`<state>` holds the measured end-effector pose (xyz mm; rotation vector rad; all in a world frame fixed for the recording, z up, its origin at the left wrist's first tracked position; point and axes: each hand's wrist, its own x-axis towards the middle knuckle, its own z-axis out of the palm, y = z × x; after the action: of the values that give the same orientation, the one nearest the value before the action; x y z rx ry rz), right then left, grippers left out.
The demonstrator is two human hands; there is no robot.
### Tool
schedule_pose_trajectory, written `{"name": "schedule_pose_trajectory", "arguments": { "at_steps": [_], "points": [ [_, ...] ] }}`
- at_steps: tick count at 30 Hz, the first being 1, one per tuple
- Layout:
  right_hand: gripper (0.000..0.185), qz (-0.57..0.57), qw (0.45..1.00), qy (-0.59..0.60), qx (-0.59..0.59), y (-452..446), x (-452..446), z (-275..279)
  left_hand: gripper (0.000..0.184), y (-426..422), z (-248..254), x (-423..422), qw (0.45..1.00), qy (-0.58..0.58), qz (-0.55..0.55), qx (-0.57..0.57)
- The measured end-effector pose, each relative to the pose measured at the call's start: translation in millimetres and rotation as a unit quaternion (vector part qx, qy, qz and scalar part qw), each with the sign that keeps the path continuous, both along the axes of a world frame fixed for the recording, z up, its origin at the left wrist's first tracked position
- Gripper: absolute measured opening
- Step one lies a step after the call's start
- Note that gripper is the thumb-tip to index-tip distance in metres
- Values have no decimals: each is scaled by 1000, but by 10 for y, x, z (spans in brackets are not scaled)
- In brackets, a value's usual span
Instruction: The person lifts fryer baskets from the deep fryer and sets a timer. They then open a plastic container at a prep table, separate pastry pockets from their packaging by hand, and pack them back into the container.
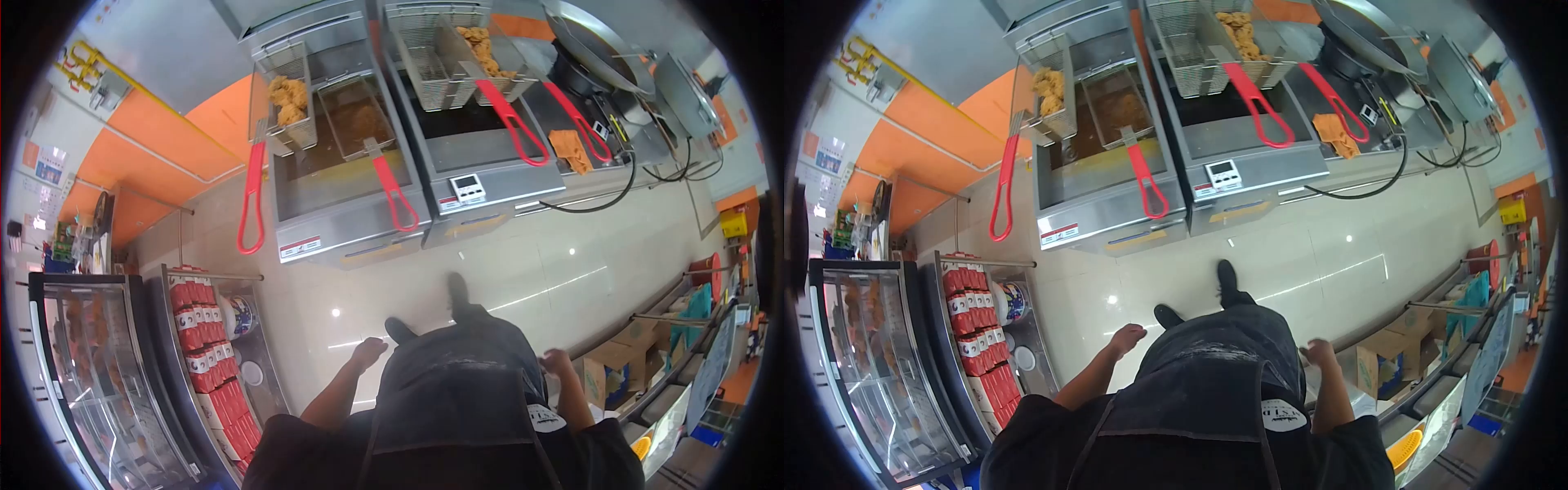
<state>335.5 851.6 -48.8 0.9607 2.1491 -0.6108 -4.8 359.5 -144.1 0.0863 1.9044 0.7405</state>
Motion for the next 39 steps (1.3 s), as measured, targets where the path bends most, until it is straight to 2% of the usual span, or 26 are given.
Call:
{"name": "schedule_pose_trajectory", "arguments": {
  "at_steps": [2, 4, 5, 6, 8, 11, 12, 13, 15, 16, 19, 20, 21, 22, 23, 24, 25, 27, 29, 30, 33, 35, 37, 39],
  "points": [
    [44, -125, 986, 2, -105, -14, 538, -9, 57, 378, 265, 90, 997, 33, -75, -5],
    [26, -248, 945, 57, -208, -3, 972, -361, 54, 612, 247, 152, 993, -3, -119, 11],
    [21, -199, 955, 14, -219, 44, 1207, -498, 57, 739, 253, 257, 996, -58, -70, -12],
    [16, -147, 961, -26, -231, 90, 1438, -626, 62, 855, 244, 328, 995, -80, -66, -13],
    [29, -59, 978, 12, -200, 355, 1382, -410, 76, 1134, 315, 447, 993, -83, -79, -41],
    [41, -120, 977, 50, -169, 1066, 2302, -1739, 79, 1426, 231, 802, 992, -65, -71, -88],
    [45, -157, 983, 16, -93, 1282, 2281, -1637, 80, 1499, 204, 933, 989, -58, -71, -117],
    [50, -200, 980, -17, -21, 1502, 2258, -1543, 73, 1602, 195, 1049, 982, -45, -107, -149],
    [38, -238, 966, 34, 89, 2061, 2550, -1801, 74, 1772, 65, 1215, 954, 1, -204, -218],
    [38, -256, 957, 78, 109, 2211, 2556, -1688, 75, 1945, 120, 1286, 950, -5, -210, -231],
    [39, -281, 929, 194, 145, 2920, 2462, -1420, 72, 2528, 125, 1340, 952, 43, -249, -171],
    [38, -286, 922, 225, 131, 3115, 2413, -1442, 62, 2719, 160, 1358, 968, 72, -207, -119],
    [38, -293, 915, 254, 113, 3268, 2367, -1486, 49, 2991, 178, 1258, 956, 60, -274, -83],
    [34, -343, 896, 268, 84, 3450, 2294, -1499, 40, 3221, 302, 1244, 977, 72, -198, -14],
    [30, -398, 872, 281, 50, 3575, 2198, -1497, 36, 3549, 615, 1216, 952, 148, -261, 60],
    [31, -460, 828, 321, 31, 3631, 2107, -1477, 33, 3903, 897, 1158, 943, 133, -300, 61],
    [32, -519, 777, 357, 14, 3663, 2013, -1390, 31, 4070, 879, 1033, 915, 142, -368, 84],
    [27, -623, 678, 387, -55, 3605, 1860, -1227, 32, 4778, 1418, 999, 820, 173, -543, -45],
    [28, -669, 620, 393, -118, 3464, 1784, -1205, 33, 5161, 1382, 830, 752, 179, -623, -123],
    [29, -693, 589, 388, -149, 3322, 1811, -1304, 30, 5078, 999, 555, 769, 166, -615, -58],
    [27, -743, 554, 324, -193, 2769, 1934, -1943, 28, 5576, 755, 551, 813, 201, -534, -117],
    [28, -778, 529, 268, -207, 2287, 2142, -2519, 30, 6010, 382, 597, 806, 159, -543, -174],
    [30, -815, 501, 204, -209, 1756, 2267, -2904, 32, 6209, -408, 481, 799, 135, -548, -206],
    [28, -842, 479, 162, -187, 1300, 2356, -3184, 36, 6222, -1551, 207, 793, 132, -556, -211]
  ]
}}
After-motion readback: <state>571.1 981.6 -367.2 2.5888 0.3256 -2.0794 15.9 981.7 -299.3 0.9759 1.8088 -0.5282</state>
